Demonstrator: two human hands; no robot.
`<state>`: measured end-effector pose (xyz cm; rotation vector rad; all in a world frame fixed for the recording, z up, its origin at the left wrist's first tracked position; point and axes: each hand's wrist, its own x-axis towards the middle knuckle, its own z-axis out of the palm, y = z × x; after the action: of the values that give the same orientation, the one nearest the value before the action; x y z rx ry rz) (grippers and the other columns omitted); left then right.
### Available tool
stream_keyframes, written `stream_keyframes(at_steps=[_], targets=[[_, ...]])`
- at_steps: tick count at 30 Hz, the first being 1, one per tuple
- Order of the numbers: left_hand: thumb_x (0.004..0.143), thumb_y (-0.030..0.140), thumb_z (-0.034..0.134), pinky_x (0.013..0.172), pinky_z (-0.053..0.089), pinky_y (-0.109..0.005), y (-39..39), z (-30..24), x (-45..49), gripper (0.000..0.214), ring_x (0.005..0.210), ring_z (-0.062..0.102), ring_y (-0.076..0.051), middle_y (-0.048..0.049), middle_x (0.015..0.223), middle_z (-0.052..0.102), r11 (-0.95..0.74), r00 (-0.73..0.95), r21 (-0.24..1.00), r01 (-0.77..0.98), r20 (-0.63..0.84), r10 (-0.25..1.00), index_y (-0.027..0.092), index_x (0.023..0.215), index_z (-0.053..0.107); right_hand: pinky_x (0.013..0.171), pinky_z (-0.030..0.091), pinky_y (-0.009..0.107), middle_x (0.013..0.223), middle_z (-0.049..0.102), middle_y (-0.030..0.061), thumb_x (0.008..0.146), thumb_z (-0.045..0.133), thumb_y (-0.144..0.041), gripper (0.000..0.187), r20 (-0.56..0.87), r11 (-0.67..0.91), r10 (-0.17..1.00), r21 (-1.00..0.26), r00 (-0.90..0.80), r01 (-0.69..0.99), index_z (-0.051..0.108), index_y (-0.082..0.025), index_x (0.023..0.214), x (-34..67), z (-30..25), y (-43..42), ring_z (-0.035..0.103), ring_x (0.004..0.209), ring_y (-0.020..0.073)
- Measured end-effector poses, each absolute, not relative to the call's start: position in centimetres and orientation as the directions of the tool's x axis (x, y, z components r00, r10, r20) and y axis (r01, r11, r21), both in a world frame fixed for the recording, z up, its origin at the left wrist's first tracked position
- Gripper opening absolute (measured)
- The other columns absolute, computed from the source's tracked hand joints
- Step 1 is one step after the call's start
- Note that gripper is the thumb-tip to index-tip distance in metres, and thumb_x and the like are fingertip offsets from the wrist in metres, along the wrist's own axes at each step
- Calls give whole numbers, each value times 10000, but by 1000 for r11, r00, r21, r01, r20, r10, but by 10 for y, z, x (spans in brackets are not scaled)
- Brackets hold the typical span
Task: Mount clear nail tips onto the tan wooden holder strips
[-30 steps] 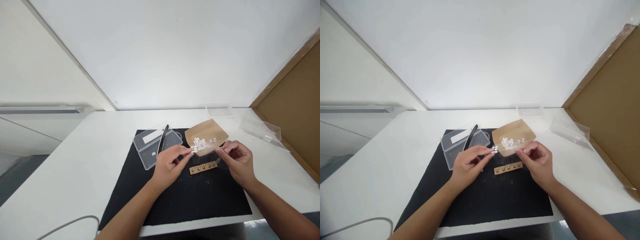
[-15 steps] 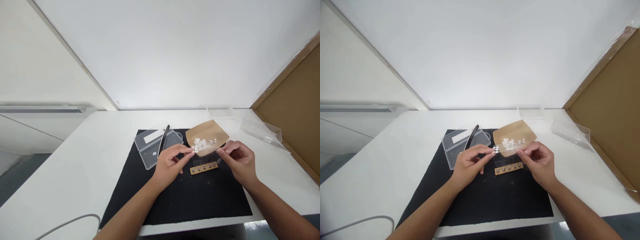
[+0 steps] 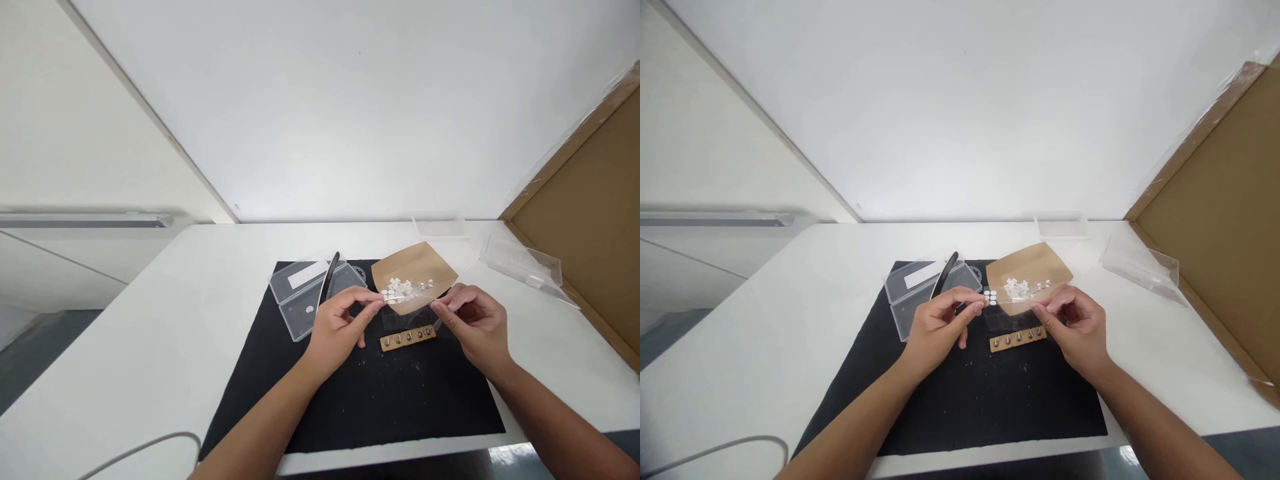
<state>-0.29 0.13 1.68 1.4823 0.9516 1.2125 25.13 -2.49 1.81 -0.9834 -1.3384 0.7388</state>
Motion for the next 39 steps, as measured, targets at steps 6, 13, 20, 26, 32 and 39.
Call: stream_keyframes(at_steps=[6, 13, 20, 26, 32, 39], targets=[[974, 376, 765, 357, 552, -142, 4, 16, -3, 196, 549, 623, -68, -68, 998, 724, -282, 141, 959, 35, 275, 951, 199, 1024, 833, 639, 498, 331, 845, 661, 23, 930, 830, -245, 205, 633, 554, 706, -773, 317, 309, 645, -249, 843, 263, 28, -16, 633, 769, 183], [938, 334, 791, 358, 557, -140, 3, 15, 1, 169, 642, 666, -113, -88, 987, 732, -256, 235, 966, 39, 240, 942, 187, 1009, 837, 657, 437, 400, 859, 695, 60, 964, 779, -303, 95, 808, 176, 518, -424, 282, 889, 721, -262, 901, 313, 32, 5, 604, 803, 254], [933, 324, 791, 362, 553, -135, -2, 20, 4, 164, 611, 659, -100, -102, 1010, 771, -188, 318, 981, 37, 167, 933, 173, 968, 846, 988, 464, 552, 1179, 705, 131, 911, 835, -386, 317, 770, 262, 638, -187, -25, 947, 750, -256, 1187, 309, 32, 5, 646, 1078, 334], [924, 338, 810, 378, 540, -123, -5, 20, 6, 200, 585, 658, -80, -100, 1010, 761, -112, 412, 994, 20, 94, 906, 148, 974, 854, 818, 559, 383, 1040, 752, 52, 949, 799, -154, 269, 697, 802, 565, -339, -441, 493, 713, -268, 1177, 261, 29, -17, 704, 952, 216], [943, 316, 799, 397, 537, -109, -9, 21, 5, 185, 682, 716, -118, -109, 1012, 755, -89, 534, 992, -87, 122, 837, 152, 1006, 855, 720, 546, 333, 937, 759, 30, 923, 842, -130, 285, 748, 861, 502, -384, -435, 334, 724, -224, 1164, 239, 25, -25, 686, 806, 161], [919, 306, 830, 381, 522, -102, -11, 23, 6, 177, 638, 684, -95, -104, 1009, 753, -23, 552, 993, -116, 83, 830, 146, 991, 853, 715, 569, 314, 952, 761, 39, 894, 856, -100, 303, 730, 848, 528, -426, -434, 316, 749, -214, 1154, 245, 26, -27, 694, 819, 157]])
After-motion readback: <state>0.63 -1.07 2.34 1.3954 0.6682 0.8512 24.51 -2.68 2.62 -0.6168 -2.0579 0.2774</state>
